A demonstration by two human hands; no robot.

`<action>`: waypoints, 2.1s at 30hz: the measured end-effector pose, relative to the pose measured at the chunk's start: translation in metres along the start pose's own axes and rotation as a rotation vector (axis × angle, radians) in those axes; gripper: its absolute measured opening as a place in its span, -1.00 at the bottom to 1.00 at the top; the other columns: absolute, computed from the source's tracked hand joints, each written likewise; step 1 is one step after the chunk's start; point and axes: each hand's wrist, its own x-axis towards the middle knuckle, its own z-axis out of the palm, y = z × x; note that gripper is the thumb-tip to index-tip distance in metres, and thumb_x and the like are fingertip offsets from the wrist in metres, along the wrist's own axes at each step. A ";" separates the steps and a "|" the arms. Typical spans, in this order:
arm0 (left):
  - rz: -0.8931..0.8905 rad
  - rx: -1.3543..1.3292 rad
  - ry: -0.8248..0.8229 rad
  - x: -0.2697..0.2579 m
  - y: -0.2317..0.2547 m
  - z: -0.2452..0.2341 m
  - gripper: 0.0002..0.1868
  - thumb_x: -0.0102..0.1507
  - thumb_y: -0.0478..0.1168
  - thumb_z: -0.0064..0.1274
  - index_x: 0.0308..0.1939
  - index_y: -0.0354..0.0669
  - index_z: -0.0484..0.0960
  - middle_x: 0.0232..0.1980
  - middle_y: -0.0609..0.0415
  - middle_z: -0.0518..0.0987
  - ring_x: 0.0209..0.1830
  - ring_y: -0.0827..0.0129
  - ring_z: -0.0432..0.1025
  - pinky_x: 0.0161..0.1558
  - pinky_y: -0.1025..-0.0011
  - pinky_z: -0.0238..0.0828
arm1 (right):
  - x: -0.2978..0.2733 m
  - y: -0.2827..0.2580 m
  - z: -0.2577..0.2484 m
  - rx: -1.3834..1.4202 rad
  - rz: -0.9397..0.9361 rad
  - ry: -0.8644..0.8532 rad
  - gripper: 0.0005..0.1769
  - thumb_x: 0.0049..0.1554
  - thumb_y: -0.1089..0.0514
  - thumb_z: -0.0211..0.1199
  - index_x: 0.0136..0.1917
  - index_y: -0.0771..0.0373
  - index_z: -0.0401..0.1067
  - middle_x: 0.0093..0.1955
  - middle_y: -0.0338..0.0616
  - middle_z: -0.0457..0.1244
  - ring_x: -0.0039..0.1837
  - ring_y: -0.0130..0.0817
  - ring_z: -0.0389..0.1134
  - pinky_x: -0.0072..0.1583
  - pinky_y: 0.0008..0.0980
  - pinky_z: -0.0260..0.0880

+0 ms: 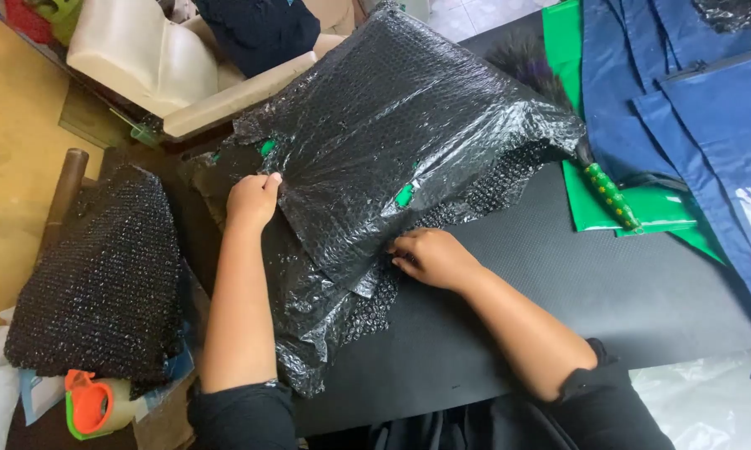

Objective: The person wraps a green tote bag in black bubble wrap on a table, then uses a handheld tape dispenser to apply clear tape to seal the bubble wrap. The person also cuts and places several small pieces of tape on the table surface.

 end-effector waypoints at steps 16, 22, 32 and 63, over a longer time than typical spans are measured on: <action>0.114 0.085 0.690 -0.151 -0.209 -0.083 -0.50 0.27 -0.03 0.35 0.19 -0.25 0.69 0.16 -0.24 0.63 0.20 -0.15 0.40 0.19 -0.03 0.23 | -0.003 0.026 0.026 -0.047 -0.112 -0.050 -0.68 0.22 0.02 0.24 0.19 0.16 0.52 0.07 -0.07 0.42 0.10 -0.03 0.42 0.11 -0.04 0.43; -0.977 0.057 0.296 -0.231 -0.271 -0.085 0.10 0.07 0.13 0.41 0.57 -0.07 0.19 0.51 -0.32 0.12 0.48 -0.29 0.02 0.29 -0.38 0.08 | -0.002 0.022 0.030 -0.052 -0.123 -0.093 -0.67 0.22 -0.01 0.23 0.19 0.16 0.51 0.02 -0.07 0.42 0.06 -0.01 0.43 0.06 -0.04 0.41; -0.913 0.171 0.427 -0.269 -0.364 -0.053 0.14 0.11 0.58 0.16 0.38 -0.33 0.44 0.28 -0.49 0.46 0.25 -0.38 0.30 0.14 -0.26 0.14 | 0.006 0.035 0.037 0.121 0.001 -0.138 -0.73 0.19 0.03 0.26 0.14 0.07 0.57 0.05 -0.25 0.48 -0.01 -0.23 0.51 0.05 -0.24 0.44; 0.624 -1.523 -0.328 -0.253 0.156 0.134 0.12 0.07 -0.03 0.30 0.57 -0.26 -0.02 0.35 -0.12 0.35 0.33 0.27 0.32 0.29 0.19 0.39 | -0.044 0.050 -0.092 0.880 0.143 0.264 -0.40 0.26 -0.01 0.10 0.46 0.36 0.29 0.15 0.17 0.34 0.24 -0.09 0.37 0.26 -0.05 0.40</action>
